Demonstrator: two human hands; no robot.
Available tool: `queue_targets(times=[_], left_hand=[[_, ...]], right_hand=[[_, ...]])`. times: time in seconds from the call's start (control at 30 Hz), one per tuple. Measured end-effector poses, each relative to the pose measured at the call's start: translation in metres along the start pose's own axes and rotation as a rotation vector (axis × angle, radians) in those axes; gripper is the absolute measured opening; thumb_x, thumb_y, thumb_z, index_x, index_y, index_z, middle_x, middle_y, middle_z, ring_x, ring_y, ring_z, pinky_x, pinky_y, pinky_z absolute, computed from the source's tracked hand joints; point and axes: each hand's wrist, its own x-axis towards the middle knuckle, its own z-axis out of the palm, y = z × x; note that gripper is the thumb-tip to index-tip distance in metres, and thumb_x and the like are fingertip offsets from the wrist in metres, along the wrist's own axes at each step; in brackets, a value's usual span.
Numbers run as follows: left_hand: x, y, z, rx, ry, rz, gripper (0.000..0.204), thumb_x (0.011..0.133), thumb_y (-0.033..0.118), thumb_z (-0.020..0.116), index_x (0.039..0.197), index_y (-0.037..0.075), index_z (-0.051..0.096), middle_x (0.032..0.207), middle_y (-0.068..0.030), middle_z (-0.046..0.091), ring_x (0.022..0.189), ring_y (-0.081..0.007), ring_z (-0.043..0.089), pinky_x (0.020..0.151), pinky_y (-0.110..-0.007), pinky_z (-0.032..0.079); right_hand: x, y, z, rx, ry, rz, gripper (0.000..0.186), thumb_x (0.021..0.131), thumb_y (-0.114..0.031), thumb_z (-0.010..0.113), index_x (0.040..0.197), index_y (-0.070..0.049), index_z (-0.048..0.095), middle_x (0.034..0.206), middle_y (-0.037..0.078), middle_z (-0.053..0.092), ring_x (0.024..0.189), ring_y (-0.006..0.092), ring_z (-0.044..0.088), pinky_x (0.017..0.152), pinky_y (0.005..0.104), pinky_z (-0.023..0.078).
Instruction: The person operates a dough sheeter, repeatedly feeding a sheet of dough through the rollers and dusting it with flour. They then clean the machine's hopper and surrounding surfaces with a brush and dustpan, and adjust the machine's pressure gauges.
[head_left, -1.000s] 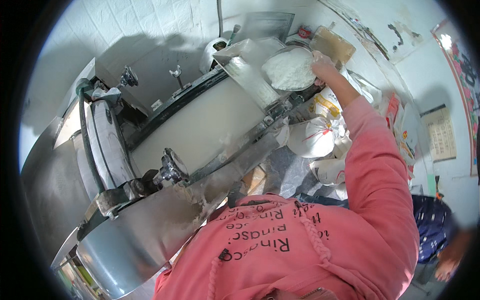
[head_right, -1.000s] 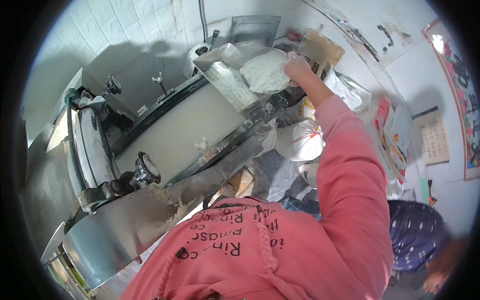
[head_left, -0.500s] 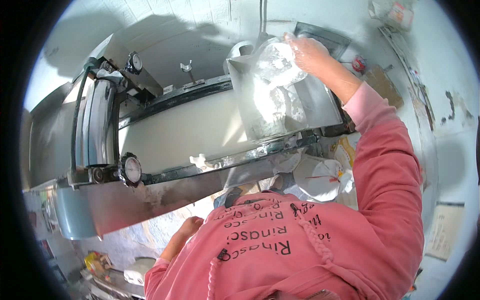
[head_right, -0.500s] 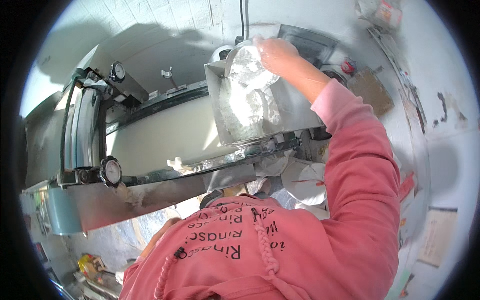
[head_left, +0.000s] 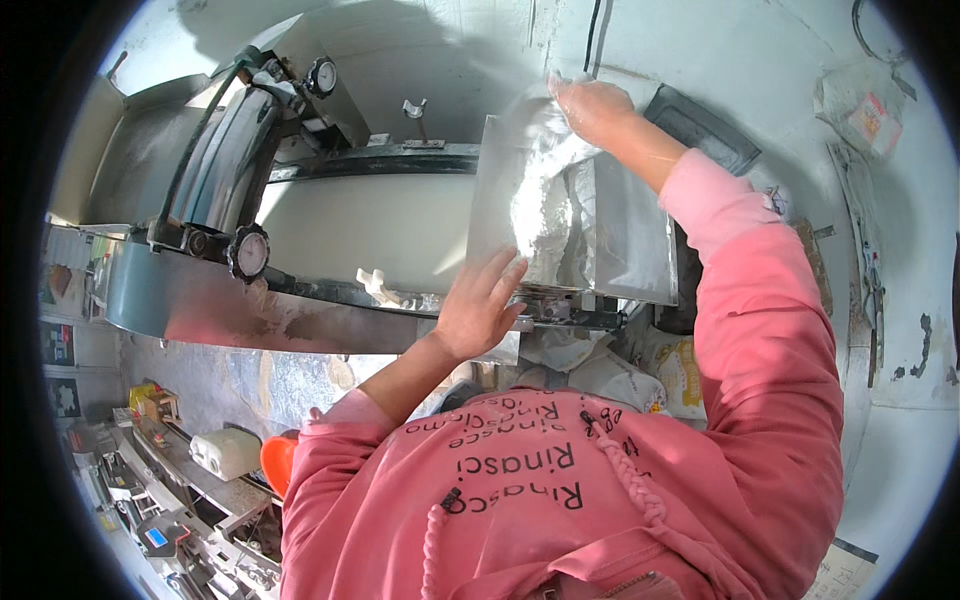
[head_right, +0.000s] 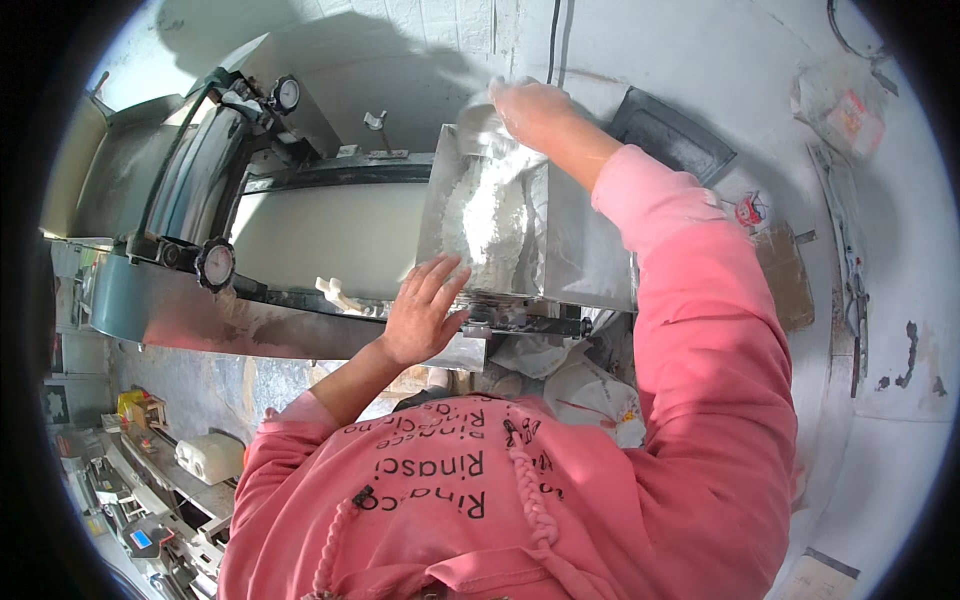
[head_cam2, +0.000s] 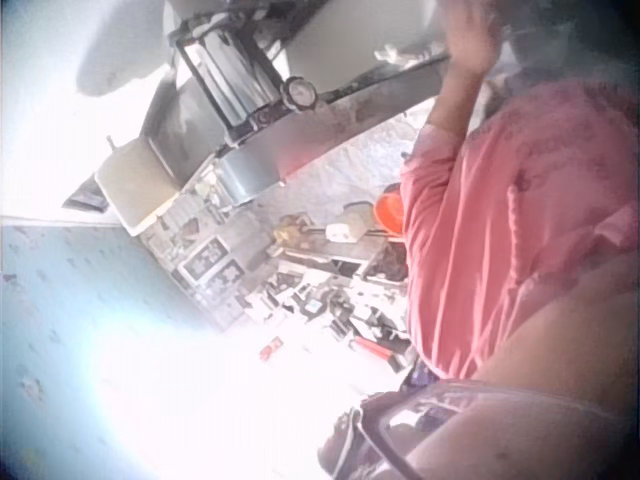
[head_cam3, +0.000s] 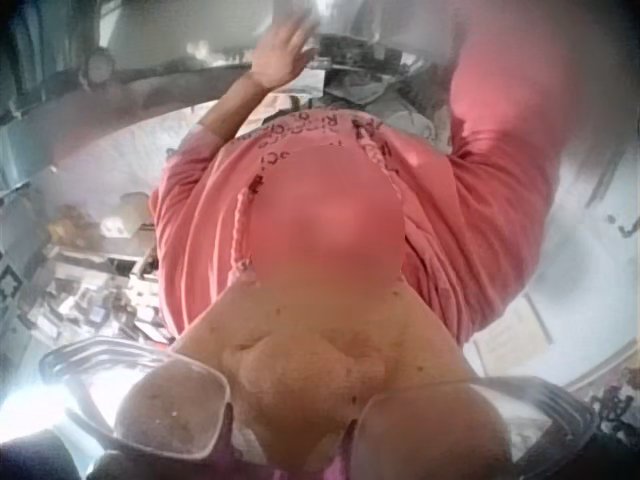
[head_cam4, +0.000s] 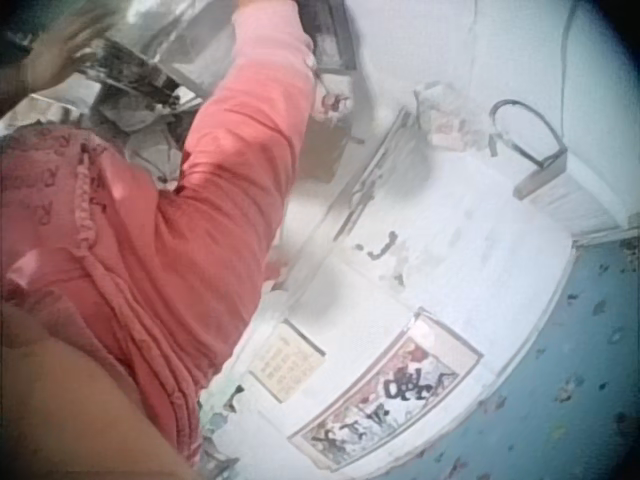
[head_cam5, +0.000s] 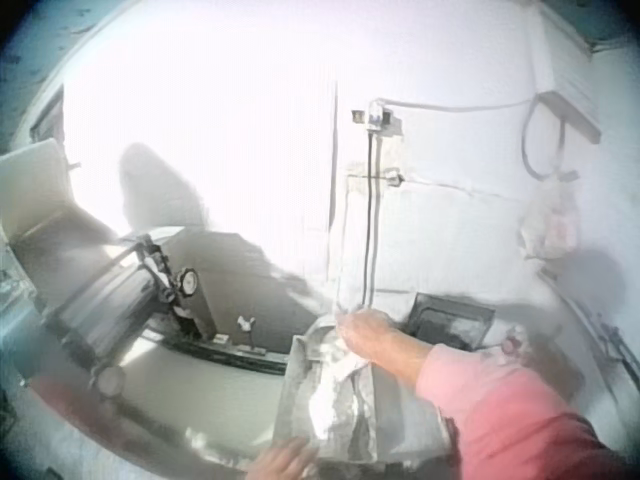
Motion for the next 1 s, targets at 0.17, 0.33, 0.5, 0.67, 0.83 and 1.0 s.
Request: queue_targets(times=[0.17, 0.33, 0.5, 0.67, 0.83, 1.0], left_hand=[[0.001, -0.009, 0.019, 0.094, -0.147, -0.069, 0.066, 0.080, 0.028, 0.063, 0.135, 0.005, 0.034, 0.137, -0.0150, 0.036, 0.130, -0.0319, 0.031, 0.107, -0.047, 0.025], [-0.004, -0.013, 0.027, 0.135, -0.181, -0.074, 0.067, 0.077, 0.028, 0.065, 0.132, 0.003, 0.036, 0.131, -0.0148, 0.040, 0.126, -0.0306, 0.034, 0.106, -0.044, 0.025], [-0.002, -0.013, 0.020, 0.110, -0.282, -0.122, 0.062, 0.075, 0.025, 0.066, 0.126, 0.003, 0.041, 0.113, -0.0128, 0.050, 0.111, -0.0294, 0.045, 0.098, -0.043, 0.032], [0.000, -0.016, 0.019, 0.078, -0.331, -0.124, 0.059, 0.076, 0.028, 0.065, 0.125, 0.004, 0.043, 0.108, -0.0125, 0.051, 0.106, -0.0293, 0.048, 0.096, -0.042, 0.034], [-0.002, -0.018, 0.033, 0.225, -0.378, -0.165, 0.055, 0.077, 0.033, 0.064, 0.122, 0.006, 0.047, 0.114, -0.0130, 0.051, 0.110, -0.0291, 0.047, 0.097, -0.043, 0.034], [-0.004, -0.017, 0.041, 0.181, -0.056, -0.070, 0.043, 0.073, 0.024, 0.067, 0.109, 0.007, 0.053, 0.096, -0.0129, 0.055, 0.094, -0.0323, 0.051, 0.085, -0.046, 0.038]], right_hand=[[-0.009, 0.002, -0.007, 0.048, 0.031, 0.082, 0.037, 0.088, -0.008, 0.041, 0.126, -0.007, 0.043, 0.084, 0.021, 0.062, 0.075, 0.0359, 0.063, 0.060, 0.0466, 0.051], [-0.020, -0.003, -0.024, -0.021, -0.050, 0.199, 0.036, 0.090, -0.010, 0.039, 0.126, -0.007, 0.043, 0.086, 0.020, 0.063, 0.075, 0.0367, 0.063, 0.061, 0.0469, 0.051], [-0.024, -0.012, -0.034, -0.012, -0.114, 0.272, 0.028, 0.088, -0.009, 0.041, 0.115, -0.004, 0.045, 0.091, 0.021, 0.063, 0.081, 0.0371, 0.063, 0.067, 0.0458, 0.052], [-0.036, -0.010, -0.031, 0.042, -0.061, 0.404, 0.034, 0.087, -0.008, 0.041, 0.120, -0.005, 0.045, 0.089, 0.022, 0.063, 0.080, 0.0367, 0.063, 0.067, 0.0464, 0.051], [-0.071, 0.002, -0.016, 0.277, 0.005, 0.634, 0.031, 0.086, -0.009, 0.043, 0.117, -0.005, 0.049, 0.086, 0.021, 0.064, 0.082, 0.0363, 0.064, 0.069, 0.0457, 0.052], [-0.120, 0.027, 0.027, 0.665, 0.075, 0.802, 0.035, 0.084, -0.007, 0.043, 0.117, 0.001, 0.047, 0.091, 0.025, 0.063, 0.068, 0.0357, 0.065, 0.057, 0.0425, 0.054]])
